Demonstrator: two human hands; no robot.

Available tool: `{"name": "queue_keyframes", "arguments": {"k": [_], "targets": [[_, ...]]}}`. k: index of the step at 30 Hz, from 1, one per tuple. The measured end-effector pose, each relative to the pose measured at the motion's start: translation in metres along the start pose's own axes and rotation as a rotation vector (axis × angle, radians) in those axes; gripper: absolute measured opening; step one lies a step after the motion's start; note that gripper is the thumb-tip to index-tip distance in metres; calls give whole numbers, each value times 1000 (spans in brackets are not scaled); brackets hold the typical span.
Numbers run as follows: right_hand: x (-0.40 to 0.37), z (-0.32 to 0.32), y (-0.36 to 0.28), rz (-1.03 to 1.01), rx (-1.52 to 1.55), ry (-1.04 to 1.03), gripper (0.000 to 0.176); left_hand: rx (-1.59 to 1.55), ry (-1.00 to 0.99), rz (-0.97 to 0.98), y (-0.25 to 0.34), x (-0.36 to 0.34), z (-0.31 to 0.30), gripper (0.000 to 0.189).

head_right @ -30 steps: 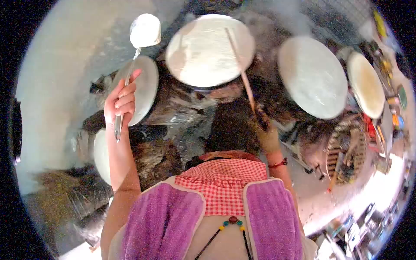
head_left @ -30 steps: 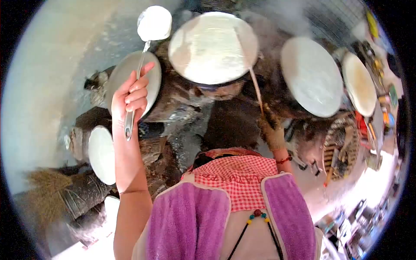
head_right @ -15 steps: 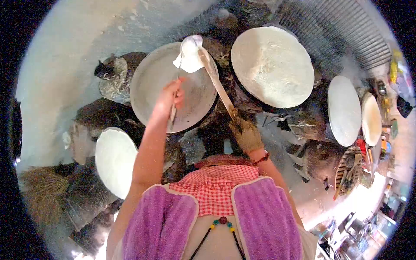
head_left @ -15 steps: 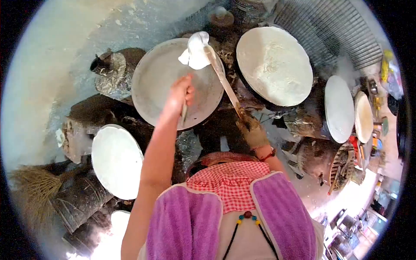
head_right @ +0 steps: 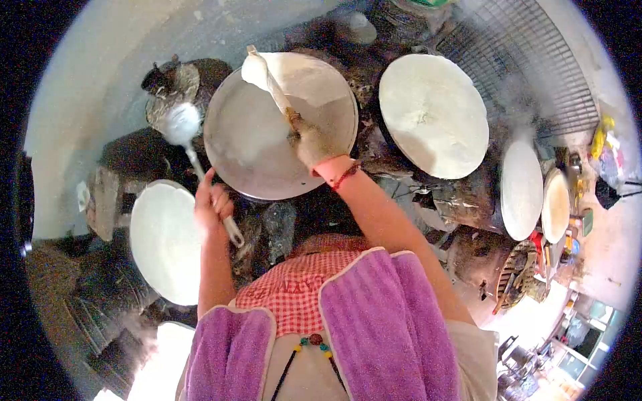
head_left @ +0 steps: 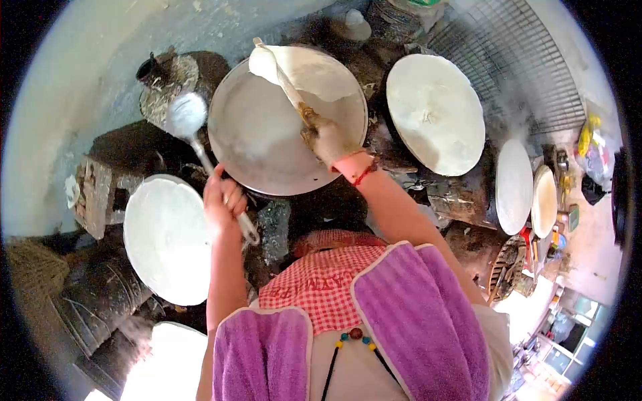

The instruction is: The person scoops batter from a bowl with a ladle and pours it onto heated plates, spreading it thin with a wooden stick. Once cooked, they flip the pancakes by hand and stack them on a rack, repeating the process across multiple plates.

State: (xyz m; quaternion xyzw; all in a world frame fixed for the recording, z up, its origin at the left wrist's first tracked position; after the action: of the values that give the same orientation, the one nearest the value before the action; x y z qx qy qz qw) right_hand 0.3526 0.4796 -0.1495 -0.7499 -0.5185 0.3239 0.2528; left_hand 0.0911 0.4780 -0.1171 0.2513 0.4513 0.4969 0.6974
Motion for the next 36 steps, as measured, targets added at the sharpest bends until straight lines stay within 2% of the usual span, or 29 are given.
{"name": "queue_keyframes", "arguments": {"k": [1,3,5,6,7,8,9,10,11,13,14,15,17,18,20,23,24,26,27,28,29,30,31,33,34,35,36], "targets": [[-8,-8,4,-5,-7,-10,42,47,13,57,10,-17,-18,44],[-42,-53,22,-409,34,192,45,84,-2,166,39,-65,-54,41],[-62,-62,66,10,352,225,49,99,44,292,53,-102,-84,40],[-68,-57,57,264,402,99,49,95,60,292,55,-109,-81,40],[-67,-47,40,267,398,84,49,62,176,272,54,-116,-78,39],[-53,-35,17,123,295,58,49,18,293,267,50,-117,-77,38],[-44,-26,4,-13,196,25,49,-89,211,298,40,-110,-89,36],[-25,-11,12,-11,-124,80,48,-132,300,309,37,-110,-87,36],[-24,-14,26,-29,-130,69,48,-183,383,328,32,-113,-79,36],[-39,-52,4,-13,201,-125,48,-224,445,378,33,-135,-68,37],[-40,-68,23,0,204,-106,46,-194,433,424,32,-146,-68,37],[-42,-81,45,-54,347,-39,43,-160,428,470,31,-157,-69,37],[-34,-84,73,183,894,26,41,-97,535,483,32,-169,-60,38],[-33,-79,60,189,905,10,41,-91,518,507,28,-171,-59,38],[-28,-67,10,270,587,-172,44,-127,501,514,23,-169,-51,37],[-20,-50,10,244,487,-342,48,-254,553,561,26,-175,-21,35],[-21,-68,14,244,429,-497,49,-266,556,589,26,-179,-15,35],[-3,-96,66,-199,258,-241,43,-248,561,641,22,-193,-9,34],[4,-112,84,-45,392,-268,39,-247,606,669,18,-200,-8,34],[18,-119,104,28,353,-152,41,-254,600,676,13,-205,-3,34],[40,-117,114,333,598,-257,38,-237,601,664,9,-214,-2,33],[53,-94,108,546,1078,-181,33,-237,607,686,3,-220,1,31],[42,-98,71,366,517,-412,32,-290,611,674,0,-225,8,31],[29,-67,28,158,567,-423,33,-308,630,707,-1,-232,18,32],[25,-70,17,248,375,-530,32,-294,666,728,-4,-232,21,32],[15,-72,6,109,227,-452,32,-298,649,741,-3,-234,21,32],[24,-69,28,87,395,-543,34,-304,670,758,-2,-239,21,32]]}}
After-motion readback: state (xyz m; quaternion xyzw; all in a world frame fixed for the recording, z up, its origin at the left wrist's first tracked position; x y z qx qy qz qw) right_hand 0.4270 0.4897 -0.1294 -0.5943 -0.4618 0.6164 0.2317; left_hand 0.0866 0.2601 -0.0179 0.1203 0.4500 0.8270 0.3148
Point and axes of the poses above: each hand's wrist, its own x-axis towards the middle knuckle, its own z-axis out of the palm, y = z × x, the point moved 2 cm from there along x, towards the middle knuckle, and after that the axes turned 4 degrees about z, right-handed, at the moved point
